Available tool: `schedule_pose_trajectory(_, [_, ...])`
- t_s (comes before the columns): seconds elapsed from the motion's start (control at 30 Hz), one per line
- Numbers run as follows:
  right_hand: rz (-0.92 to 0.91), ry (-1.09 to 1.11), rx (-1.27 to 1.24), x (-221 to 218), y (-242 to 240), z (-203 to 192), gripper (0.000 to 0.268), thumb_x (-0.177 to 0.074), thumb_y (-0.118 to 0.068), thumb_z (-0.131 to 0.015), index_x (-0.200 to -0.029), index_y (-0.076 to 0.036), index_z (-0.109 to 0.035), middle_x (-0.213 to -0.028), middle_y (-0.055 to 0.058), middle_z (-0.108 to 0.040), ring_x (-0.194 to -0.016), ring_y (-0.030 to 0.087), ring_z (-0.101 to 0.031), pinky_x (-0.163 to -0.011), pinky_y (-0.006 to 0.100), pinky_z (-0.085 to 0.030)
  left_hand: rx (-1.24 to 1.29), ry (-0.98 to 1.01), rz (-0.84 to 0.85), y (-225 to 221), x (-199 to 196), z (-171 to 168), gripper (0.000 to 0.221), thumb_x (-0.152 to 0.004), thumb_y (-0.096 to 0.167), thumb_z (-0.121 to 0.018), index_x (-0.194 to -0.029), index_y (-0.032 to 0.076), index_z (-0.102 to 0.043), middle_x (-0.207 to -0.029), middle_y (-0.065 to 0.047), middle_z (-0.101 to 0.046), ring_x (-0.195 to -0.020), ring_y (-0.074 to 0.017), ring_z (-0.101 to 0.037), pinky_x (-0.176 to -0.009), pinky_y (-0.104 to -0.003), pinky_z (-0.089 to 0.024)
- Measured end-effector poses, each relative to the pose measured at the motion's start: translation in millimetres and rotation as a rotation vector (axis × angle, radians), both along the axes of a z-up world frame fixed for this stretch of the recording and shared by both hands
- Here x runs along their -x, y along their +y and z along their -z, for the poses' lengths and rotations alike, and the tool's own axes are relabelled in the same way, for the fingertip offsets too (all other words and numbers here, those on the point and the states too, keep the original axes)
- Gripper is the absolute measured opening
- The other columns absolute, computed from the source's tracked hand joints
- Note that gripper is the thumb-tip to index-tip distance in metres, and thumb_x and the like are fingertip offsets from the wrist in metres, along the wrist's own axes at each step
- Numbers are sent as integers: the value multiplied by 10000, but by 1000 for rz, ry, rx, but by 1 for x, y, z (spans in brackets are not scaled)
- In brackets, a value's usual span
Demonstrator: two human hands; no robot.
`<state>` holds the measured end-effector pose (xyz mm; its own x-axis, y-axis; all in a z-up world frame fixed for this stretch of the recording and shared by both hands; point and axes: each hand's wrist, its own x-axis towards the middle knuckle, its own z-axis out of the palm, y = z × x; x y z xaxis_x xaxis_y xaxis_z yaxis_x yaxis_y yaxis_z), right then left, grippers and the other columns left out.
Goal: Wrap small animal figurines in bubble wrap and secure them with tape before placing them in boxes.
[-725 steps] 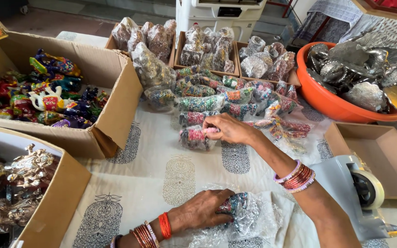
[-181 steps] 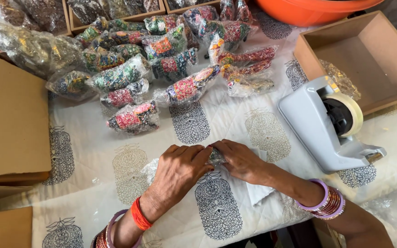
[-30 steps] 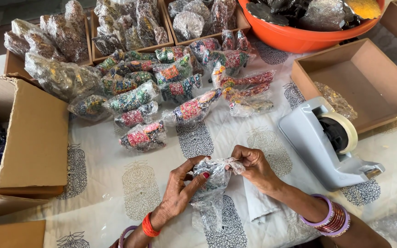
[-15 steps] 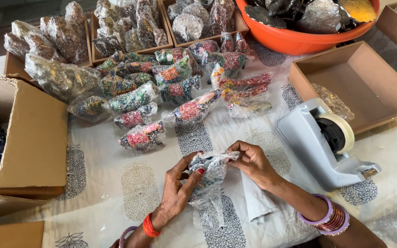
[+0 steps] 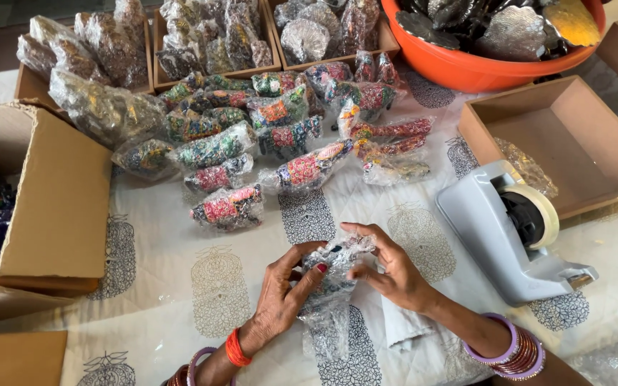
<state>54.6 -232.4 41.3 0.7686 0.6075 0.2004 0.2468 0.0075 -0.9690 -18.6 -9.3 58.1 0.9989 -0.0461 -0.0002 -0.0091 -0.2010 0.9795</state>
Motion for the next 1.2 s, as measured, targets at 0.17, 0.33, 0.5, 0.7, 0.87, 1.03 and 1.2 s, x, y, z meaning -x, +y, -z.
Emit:
schedule_pose_trajectory(0.17, [5, 243, 39, -1, -1, 10, 641, -856, -141, -752, -1431, -23, -496, -1415, 11, -567, -1083, 134, -625, -955, 308, -576, -2, 9, 12, 1, 1, -1, 380, -943, 188, -651, -1309, 85, -640, -1073, -105, -772, -731, -166, -730, -645, -326, -608])
schedule_pose_trajectory(0.33, [3, 117, -87, -2, -3, 23, 306, -876, 29, -755, -1181, 7, -737, -1175, 71, -609, -1092, 132, -636, -961, 293, -593, -10, -44, 58, 0, 4, -9, 344, -965, 208, -655, -1279, 72, -620, -1102, -110, -754, -809, -168, -776, -647, -309, -630])
schedule_pose_trajectory(0.5, [36, -48, -16, -1, -8, 30, 354, -802, 117, -750, -1124, -29, -770, -1130, 62, -608, -1062, 130, -623, -960, 278, -584, -10, -151, 45, 0, 4, -2, 288, -991, 125, -623, -1271, 62, -633, -1205, -123, -703, -863, -211, -763, -670, -308, -636])
schedule_pose_trajectory(0.7, [87, -249, -2, 4, -6, 27, 409, -783, 141, -736, -1093, -120, -795, -1121, 21, -606, -1036, 119, -640, -919, 270, -582, -20, -259, 35, -2, 4, 13, 234, -990, 58, -606, -1224, 58, -598, -1296, -122, -651, -989, -231, -737, -688, -324, -638])
schedule_pose_trajectory(0.87, [149, -594, 195, 8, -3, 11, 547, -669, 171, -691, -1084, -164, -812, -1061, 6, -614, -989, 151, -625, -858, 258, -580, -53, -319, -1, -2, 3, 19, 213, -991, 44, -623, -1194, 42, -558, -1270, -138, -652, -987, -247, -715, -691, -352, -618])
schedule_pose_trajectory(1.03, [180, -822, 202, 9, 2, 9, 475, -704, 130, -719, -1081, -153, -783, -1130, -38, -733, -943, 160, -593, -814, 270, -535, 91, 152, 85, 7, -1, 4, 195, -999, 127, -629, -1158, 49, -549, -915, -123, -685, -718, -161, -630, -613, -324, -514])
schedule_pose_trajectory(1.2, [179, -834, 237, 8, -1, 14, 410, -742, 72, -762, -1064, -181, -766, -1159, -66, -766, -897, 146, -576, -769, 256, -507, 165, -7, 133, 18, -5, 24, 254, -970, 175, -442, -1139, 29, -563, -1013, -92, -655, -722, -146, -623, -659, -322, -530])
